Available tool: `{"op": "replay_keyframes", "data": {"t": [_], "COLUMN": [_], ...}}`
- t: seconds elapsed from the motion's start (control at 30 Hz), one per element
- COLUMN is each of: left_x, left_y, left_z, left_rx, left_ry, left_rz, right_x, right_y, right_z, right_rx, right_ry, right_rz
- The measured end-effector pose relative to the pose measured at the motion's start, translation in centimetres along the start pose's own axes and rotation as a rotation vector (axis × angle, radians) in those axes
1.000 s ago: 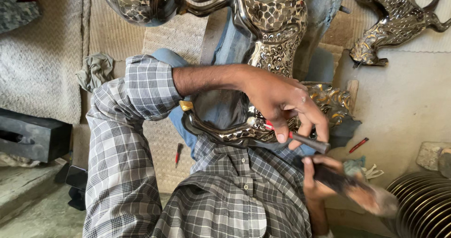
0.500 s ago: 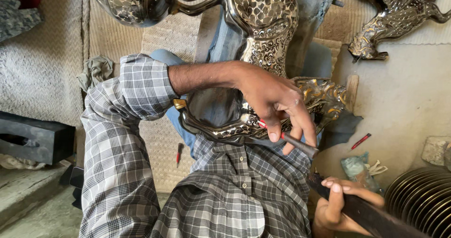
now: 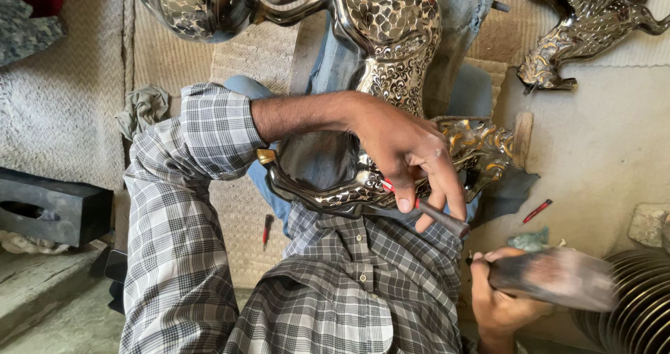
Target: The person uses a hammer and chisel to engrave intricate patterns onto a silver-colored metal object shaped like a deer. They repeatedly strike the chisel to create detailed textures on the surface.
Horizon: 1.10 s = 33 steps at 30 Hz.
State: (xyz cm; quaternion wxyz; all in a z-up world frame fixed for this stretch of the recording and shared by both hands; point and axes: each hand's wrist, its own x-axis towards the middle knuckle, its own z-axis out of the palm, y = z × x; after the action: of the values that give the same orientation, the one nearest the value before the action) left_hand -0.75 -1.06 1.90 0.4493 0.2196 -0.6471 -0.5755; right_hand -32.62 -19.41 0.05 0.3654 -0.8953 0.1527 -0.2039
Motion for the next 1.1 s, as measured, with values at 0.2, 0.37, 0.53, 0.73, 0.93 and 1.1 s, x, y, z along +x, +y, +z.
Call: {"op": "replay_keyframes", "data": {"t": [0.2, 0.37, 0.53, 0.73, 0.93, 1.1], "left_x": [0.0, 0.0, 0.0, 0.0, 0.0, 0.1], "left_y": [-0.1, 0.0, 0.0, 0.0, 0.4, 0.5], "left_z": [0.0, 0.0, -0.2, -0.1, -0.2, 0.0], "left_rx": [-0.006, 0.019, -0.013, 0.015, 0.057, 0.06], "left_ry": [-0.009, -0.012, -0.027, -0.028, -0.026, -0.023], "left_rz": [0.007, 0.007, 0.003, 0.033, 0.014, 0.012], "right_x": [1.0, 1.4, 1.6, 1.4, 1.5, 1.5], "right_y": [-0.9, -0.7, -0.3, 0.5, 1.6, 1.4], "right_z": [-0.8, -1.3, -2.2, -2.6, -2.8, -2.9], "right_rx": [0.052, 0.229, -0.112, -0.019, -0.155, -0.268], "right_ry": [-0.08, -0.09, -0.152, -0.164, -0.139, -0.141], "right_rz": [0.037, 0.047, -0.174, -0.138, -0.2, -0.303]}}
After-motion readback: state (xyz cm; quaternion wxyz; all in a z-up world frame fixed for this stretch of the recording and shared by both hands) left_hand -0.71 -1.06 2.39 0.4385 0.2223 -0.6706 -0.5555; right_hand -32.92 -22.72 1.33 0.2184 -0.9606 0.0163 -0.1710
